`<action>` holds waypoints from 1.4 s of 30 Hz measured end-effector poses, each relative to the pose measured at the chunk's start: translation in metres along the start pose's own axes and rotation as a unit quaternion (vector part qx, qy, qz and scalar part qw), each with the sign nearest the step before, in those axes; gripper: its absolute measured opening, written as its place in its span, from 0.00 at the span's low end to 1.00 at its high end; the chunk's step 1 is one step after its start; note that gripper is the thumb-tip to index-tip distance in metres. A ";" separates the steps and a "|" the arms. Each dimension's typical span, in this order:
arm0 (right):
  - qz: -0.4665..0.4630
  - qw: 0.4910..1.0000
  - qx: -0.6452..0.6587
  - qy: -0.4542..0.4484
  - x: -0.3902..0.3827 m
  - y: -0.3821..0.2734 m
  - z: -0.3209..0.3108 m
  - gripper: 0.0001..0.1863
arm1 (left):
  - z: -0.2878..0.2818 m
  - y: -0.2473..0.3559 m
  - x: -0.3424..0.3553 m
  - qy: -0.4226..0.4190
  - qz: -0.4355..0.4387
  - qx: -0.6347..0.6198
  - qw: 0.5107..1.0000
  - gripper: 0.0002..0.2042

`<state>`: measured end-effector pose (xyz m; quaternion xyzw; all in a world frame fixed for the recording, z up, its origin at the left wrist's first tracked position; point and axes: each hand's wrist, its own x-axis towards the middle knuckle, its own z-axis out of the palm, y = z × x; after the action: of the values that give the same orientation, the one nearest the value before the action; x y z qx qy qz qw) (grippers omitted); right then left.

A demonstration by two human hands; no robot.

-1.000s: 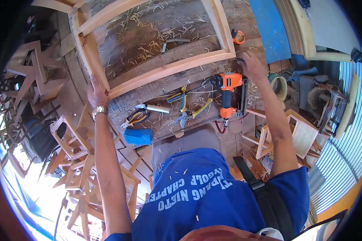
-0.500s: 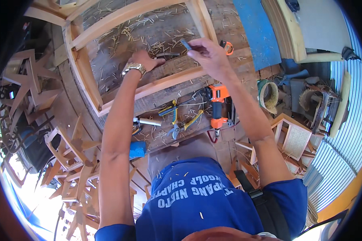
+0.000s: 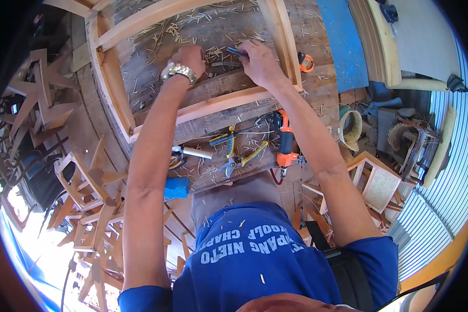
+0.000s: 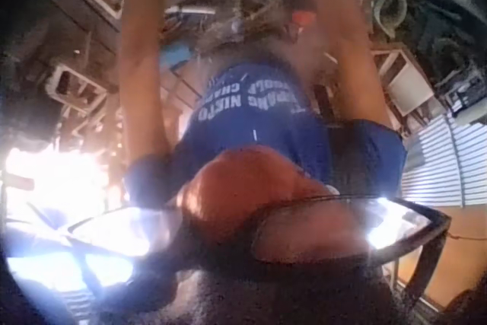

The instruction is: Applying cane webbing to a wooden chair frame using wood glue and a pneumatic staple gun.

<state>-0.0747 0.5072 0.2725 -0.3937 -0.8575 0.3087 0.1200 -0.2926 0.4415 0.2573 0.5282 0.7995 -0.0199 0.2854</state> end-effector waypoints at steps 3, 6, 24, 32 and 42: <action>0.008 0.996 0.014 0.086 -0.003 -0.016 -0.002 0.13 | -0.024 -0.026 -0.022 0.031 0.046 -0.024 0.998 0.18; 0.018 0.998 0.017 0.061 -0.012 -0.020 -0.015 0.14 | -0.026 -0.060 -0.039 0.195 -0.007 -0.105 0.975 0.18; -0.069 0.988 -0.070 0.122 -0.047 -0.025 -0.044 0.22 | -0.013 0.001 -0.028 0.060 0.380 0.066 0.921 0.18; -0.075 0.982 -0.009 0.173 -0.044 -0.025 -0.035 0.19 | -0.011 -0.034 -0.001 0.071 0.379 0.086 0.918 0.10; -0.055 0.983 -0.059 0.165 -0.045 -0.016 -0.035 0.17 | -0.086 -0.085 -0.103 0.272 0.032 -0.269 0.923 0.11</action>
<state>-0.0394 0.4807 0.3114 -0.3976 -0.8632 0.1811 0.2529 -0.3740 0.3467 0.3550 0.4419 0.8044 0.3493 0.1888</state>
